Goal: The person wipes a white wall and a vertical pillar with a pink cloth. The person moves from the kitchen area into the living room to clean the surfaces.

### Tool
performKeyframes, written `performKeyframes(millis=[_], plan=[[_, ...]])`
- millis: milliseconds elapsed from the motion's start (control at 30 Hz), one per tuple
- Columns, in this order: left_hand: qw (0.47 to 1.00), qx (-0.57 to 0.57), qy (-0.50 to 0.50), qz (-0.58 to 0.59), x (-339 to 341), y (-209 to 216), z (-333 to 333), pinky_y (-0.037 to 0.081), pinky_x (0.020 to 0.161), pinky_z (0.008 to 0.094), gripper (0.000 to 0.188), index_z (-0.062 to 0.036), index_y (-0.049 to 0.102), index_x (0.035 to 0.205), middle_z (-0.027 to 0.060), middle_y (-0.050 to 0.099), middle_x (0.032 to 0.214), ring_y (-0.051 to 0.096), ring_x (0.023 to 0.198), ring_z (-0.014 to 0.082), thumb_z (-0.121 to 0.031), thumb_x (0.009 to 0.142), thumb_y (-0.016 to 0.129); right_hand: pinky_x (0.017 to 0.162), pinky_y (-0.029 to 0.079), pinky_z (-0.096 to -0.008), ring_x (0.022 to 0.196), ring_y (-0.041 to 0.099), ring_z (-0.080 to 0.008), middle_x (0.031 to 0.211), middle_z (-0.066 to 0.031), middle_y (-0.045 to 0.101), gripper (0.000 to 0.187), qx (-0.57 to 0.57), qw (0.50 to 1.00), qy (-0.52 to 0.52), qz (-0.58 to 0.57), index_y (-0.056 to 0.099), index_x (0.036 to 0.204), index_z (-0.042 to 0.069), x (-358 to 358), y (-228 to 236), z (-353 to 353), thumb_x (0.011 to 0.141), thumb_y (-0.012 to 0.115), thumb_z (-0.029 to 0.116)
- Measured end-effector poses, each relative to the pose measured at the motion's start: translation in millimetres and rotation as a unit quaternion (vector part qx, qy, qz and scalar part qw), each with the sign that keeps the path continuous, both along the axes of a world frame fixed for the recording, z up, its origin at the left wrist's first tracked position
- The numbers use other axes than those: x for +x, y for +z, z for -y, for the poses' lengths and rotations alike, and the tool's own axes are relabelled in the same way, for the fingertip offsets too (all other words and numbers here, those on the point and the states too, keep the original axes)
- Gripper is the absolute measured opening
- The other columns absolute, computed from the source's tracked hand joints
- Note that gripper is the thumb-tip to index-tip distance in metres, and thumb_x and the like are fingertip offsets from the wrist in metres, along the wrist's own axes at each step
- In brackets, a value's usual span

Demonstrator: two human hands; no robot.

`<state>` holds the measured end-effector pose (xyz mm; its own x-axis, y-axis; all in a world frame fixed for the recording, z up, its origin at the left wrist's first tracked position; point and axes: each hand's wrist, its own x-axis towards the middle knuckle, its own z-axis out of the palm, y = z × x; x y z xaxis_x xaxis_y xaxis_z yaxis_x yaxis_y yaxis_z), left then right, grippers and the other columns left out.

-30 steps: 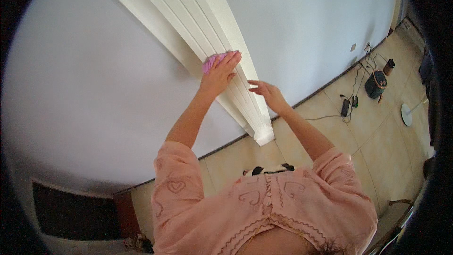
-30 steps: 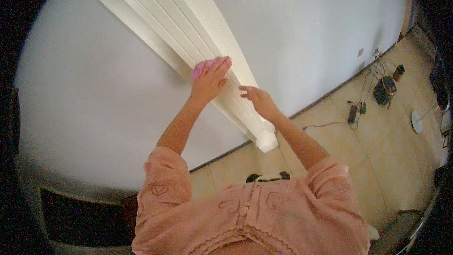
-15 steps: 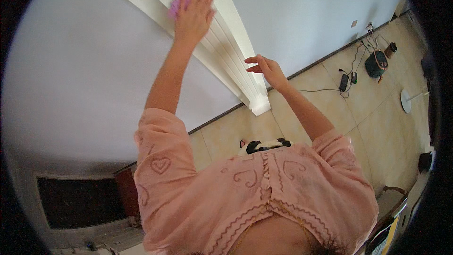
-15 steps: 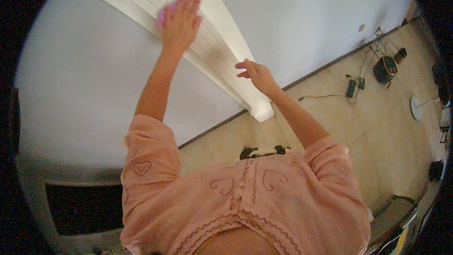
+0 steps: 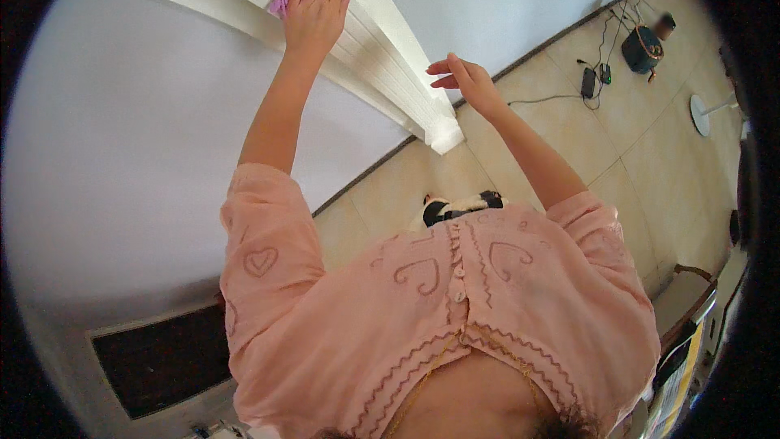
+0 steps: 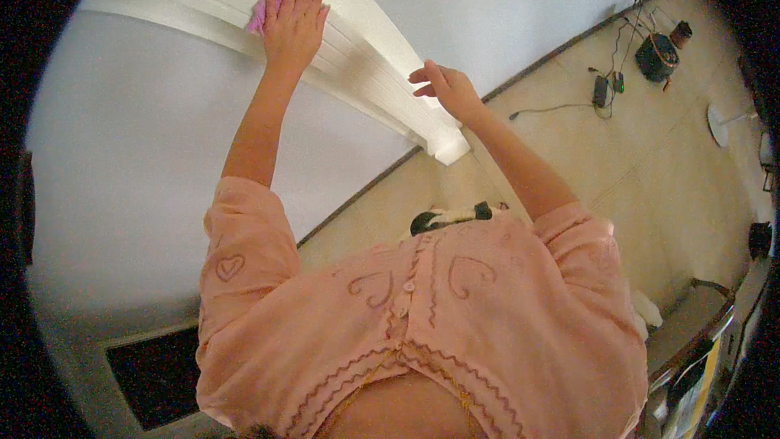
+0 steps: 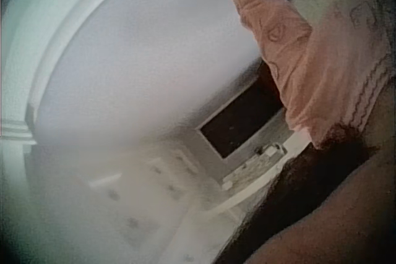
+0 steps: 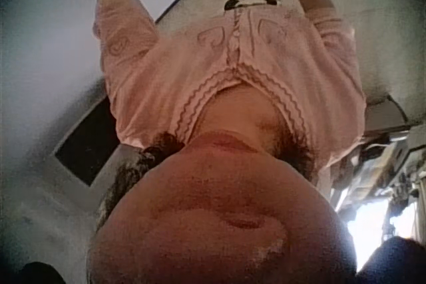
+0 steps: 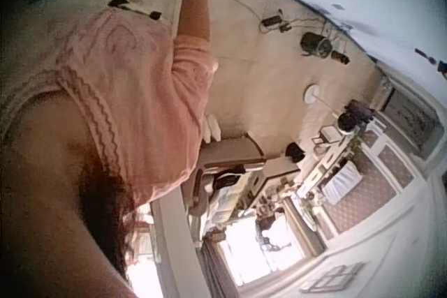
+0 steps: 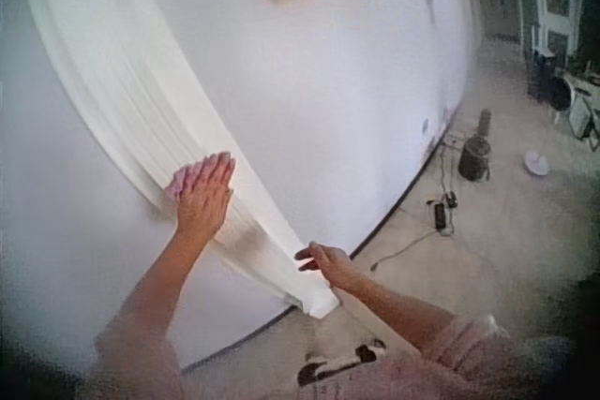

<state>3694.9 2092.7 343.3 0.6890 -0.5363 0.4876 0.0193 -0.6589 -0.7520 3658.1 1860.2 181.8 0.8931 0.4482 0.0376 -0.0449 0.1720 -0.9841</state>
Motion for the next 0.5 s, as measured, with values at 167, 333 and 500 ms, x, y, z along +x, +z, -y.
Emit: performKeyframes(millis=[167, 333, 500], plan=[[0.959, -0.166, -0.090, -0.211, 1, -78, -16, 0.024, 0.108, 0.0439, 0.062, -0.0193, 0.034, 0.143, -0.0044, 0.030, 0.149, 0.032, 0.134, 0.0165, -0.027, 0.085, 0.058, 0.081, 0.050, -0.0307, 0.084, 0.067, -0.0210, 0.103, -0.0152, 0.066, 0.059, -0.016, 1.000, 0.014, -0.021, 0.062, 0.106, -0.006, -18, -19, -4, 0.099, 0.032, 0.045], [0.925, -0.160, -0.101, -0.328, -29, -150, -10, 0.025, 0.110, 0.0337, 0.065, -0.0198, 0.032, 0.143, -0.0069, 0.030, 0.149, 0.029, 0.136, 0.0139, -0.021, 0.084, 0.059, 0.078, 0.050, -0.0302, 0.081, 0.068, -0.0208, 0.099, -0.0152, 0.067, 0.057, -0.062, 0.996, 0.011, -0.059, 0.063, 0.104, -0.006, -33, -35, 5, 0.099, 0.034, 0.043], [0.967, -0.035, -0.060, -0.245, -21, -141, -21, 0.034, 0.103, 0.0361, 0.056, -0.0174, 0.039, 0.139, -0.0041, 0.039, 0.144, 0.041, 0.126, 0.0135, -0.014, 0.084, 0.053, 0.080, 0.049, -0.0294, 0.085, 0.066, -0.0191, 0.101, -0.0129, 0.066, 0.059, -0.062, 0.994, 0.030, -0.083, 0.062, 0.106, -0.004, -28, -61, 4, 0.100, 0.031, 0.046]])
